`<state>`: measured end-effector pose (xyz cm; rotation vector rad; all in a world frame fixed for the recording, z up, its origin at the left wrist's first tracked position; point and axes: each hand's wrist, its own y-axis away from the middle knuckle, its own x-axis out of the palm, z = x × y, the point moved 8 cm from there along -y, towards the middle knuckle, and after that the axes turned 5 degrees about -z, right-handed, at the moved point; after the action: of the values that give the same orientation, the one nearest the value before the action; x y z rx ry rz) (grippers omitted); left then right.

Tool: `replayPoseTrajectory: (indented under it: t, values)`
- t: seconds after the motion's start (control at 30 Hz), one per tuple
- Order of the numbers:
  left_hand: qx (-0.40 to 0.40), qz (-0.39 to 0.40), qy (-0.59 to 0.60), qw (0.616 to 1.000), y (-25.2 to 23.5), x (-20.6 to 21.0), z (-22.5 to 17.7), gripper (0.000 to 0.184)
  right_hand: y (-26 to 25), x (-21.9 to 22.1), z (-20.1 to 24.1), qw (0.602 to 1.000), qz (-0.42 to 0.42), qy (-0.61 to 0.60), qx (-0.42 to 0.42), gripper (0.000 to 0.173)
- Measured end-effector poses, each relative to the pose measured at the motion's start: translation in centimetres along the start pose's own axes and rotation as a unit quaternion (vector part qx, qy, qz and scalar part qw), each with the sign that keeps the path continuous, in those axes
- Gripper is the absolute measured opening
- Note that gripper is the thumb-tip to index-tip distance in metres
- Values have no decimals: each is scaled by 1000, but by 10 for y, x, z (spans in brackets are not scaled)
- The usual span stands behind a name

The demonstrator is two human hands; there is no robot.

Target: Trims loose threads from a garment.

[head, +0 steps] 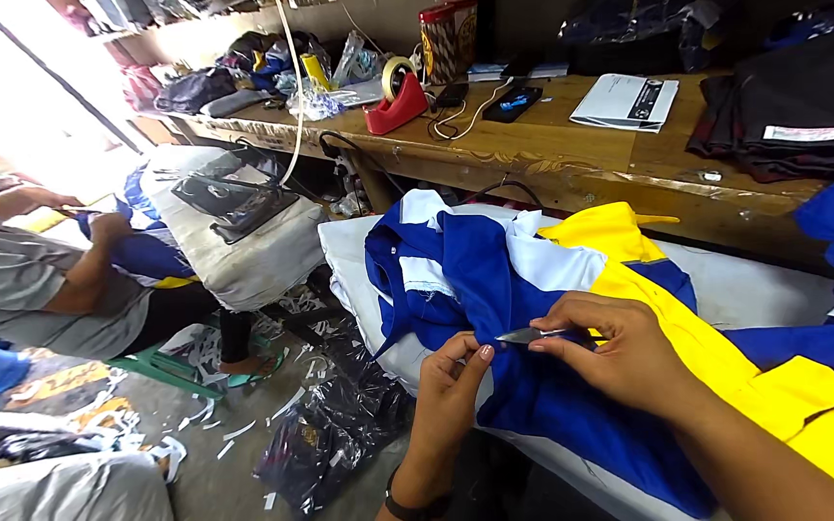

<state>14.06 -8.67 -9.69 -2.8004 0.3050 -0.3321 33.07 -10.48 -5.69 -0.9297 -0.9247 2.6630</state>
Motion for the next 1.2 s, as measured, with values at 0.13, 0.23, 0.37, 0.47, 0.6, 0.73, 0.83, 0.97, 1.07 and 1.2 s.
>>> replayPoseTrajectory:
  t: [0.13,0.23,0.37,0.47,0.6,0.73,0.83,0.97,1.07,1.2]
  values:
    - [-79,-47,59,994,-2,-16,11,21,-2,0,-5,991,-3,-98,86,32]
    - [-167,-95,136,972,2,-33,27,26,2,10,3,991,45,-99,82,50]
    - [-220,-134,166,952,5,-45,33,28,15,35,-6,977,197,43,72,45]
    - [-219,-139,171,950,-3,-47,28,27,39,43,-25,941,321,91,53,53]
    - [-203,-133,177,954,-22,-43,21,22,66,5,-18,956,253,138,52,13]
    - [-198,-131,185,954,-21,-42,26,18,113,-13,47,949,313,-18,-24,10]
    - [-213,-113,160,957,-4,-41,39,19,142,6,77,899,405,-160,-55,21]
    - [-237,-76,40,968,34,-42,58,31,129,12,55,950,234,-200,40,17]
    - [-216,-68,-13,974,63,-48,66,19,123,21,35,980,106,-124,112,28]
    - [-183,-54,-37,981,83,-49,74,14,123,35,21,991,64,19,115,49]
